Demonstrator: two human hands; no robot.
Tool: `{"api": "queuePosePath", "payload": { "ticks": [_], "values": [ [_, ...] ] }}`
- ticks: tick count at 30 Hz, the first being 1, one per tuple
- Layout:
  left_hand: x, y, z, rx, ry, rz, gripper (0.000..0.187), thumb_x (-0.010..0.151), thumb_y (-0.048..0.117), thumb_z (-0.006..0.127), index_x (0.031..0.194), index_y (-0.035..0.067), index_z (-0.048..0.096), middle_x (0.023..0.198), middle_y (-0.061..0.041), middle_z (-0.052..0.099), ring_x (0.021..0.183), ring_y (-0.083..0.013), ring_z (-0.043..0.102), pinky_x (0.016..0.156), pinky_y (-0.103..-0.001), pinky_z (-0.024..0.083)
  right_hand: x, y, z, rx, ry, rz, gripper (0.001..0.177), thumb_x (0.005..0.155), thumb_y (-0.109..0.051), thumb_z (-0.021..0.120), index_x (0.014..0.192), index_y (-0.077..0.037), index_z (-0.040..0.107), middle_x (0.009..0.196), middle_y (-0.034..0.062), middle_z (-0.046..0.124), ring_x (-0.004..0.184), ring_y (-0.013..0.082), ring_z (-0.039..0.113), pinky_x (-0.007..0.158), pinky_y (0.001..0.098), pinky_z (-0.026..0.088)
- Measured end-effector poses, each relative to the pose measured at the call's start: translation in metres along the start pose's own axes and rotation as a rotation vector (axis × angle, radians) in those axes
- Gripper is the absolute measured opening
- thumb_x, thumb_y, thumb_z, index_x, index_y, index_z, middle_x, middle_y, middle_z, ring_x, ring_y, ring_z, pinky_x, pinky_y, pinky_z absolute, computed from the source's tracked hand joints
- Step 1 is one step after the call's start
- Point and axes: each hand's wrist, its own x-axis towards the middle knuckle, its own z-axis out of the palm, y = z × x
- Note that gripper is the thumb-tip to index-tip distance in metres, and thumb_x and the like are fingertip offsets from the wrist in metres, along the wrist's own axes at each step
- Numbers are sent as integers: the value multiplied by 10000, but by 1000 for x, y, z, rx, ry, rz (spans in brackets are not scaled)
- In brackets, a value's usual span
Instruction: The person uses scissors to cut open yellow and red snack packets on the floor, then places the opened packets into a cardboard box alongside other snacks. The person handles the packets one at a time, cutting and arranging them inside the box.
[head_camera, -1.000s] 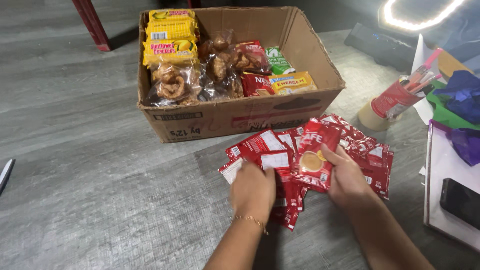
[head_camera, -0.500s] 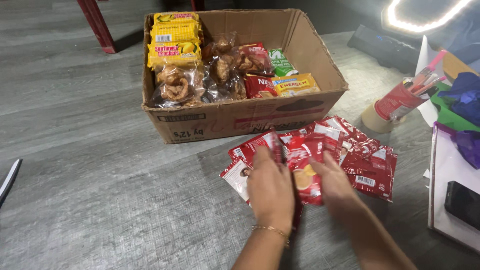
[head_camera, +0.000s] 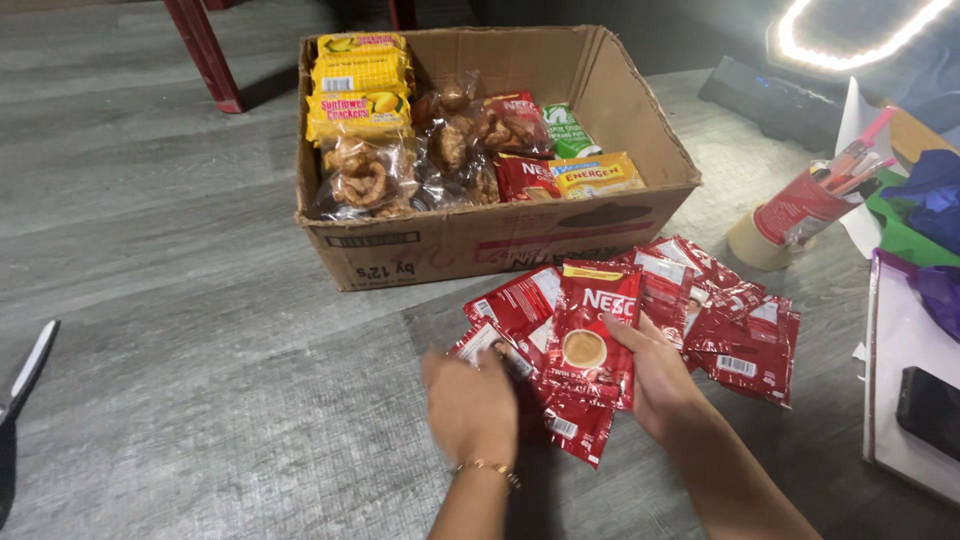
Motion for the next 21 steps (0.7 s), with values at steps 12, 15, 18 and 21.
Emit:
{"api": "queuePosePath", "payload": {
  "ticks": [12,15,18,21],
  "values": [
    [-8,-12,6,90,-281,-118,331,844,331,739,1108,144,667,1100,-135,751,1061,-350,701,908,-486,545,-8,-3,18,-154,11,-56,355,988,-189,542,1325,-77,560,1203,84,690,1041,183,697,847,394,609],
    [0,-5,-2,39,-219,33,276,880,296,709,1070,109,639,1019,-149,752,1000,-368,710,872,-502,545,-5,-5,16,-154,16,-68,356,979,-171,548,1323,-78,563,1194,94,689,1030,190,694,850,403,605],
    [-1,8,-5,-154,-122,321,324,841,227,693,1145,131,629,1039,-148,732,981,-385,699,844,-511,545,-3,-1,17,-141,2,-35,333,973,-161,539,1296,-88,576,1174,101,700,1014,202,696,849,398,596],
    [-14,25,-5,-111,-130,672,220,863,181,674,1040,64,618,1088,-168,685,964,-403,674,815,-528,530,1,5,25,-72,-28,-42,306,968,-195,571,1239,-65,623,1160,100,726,1037,190,703,886,354,587]
  ]
}}
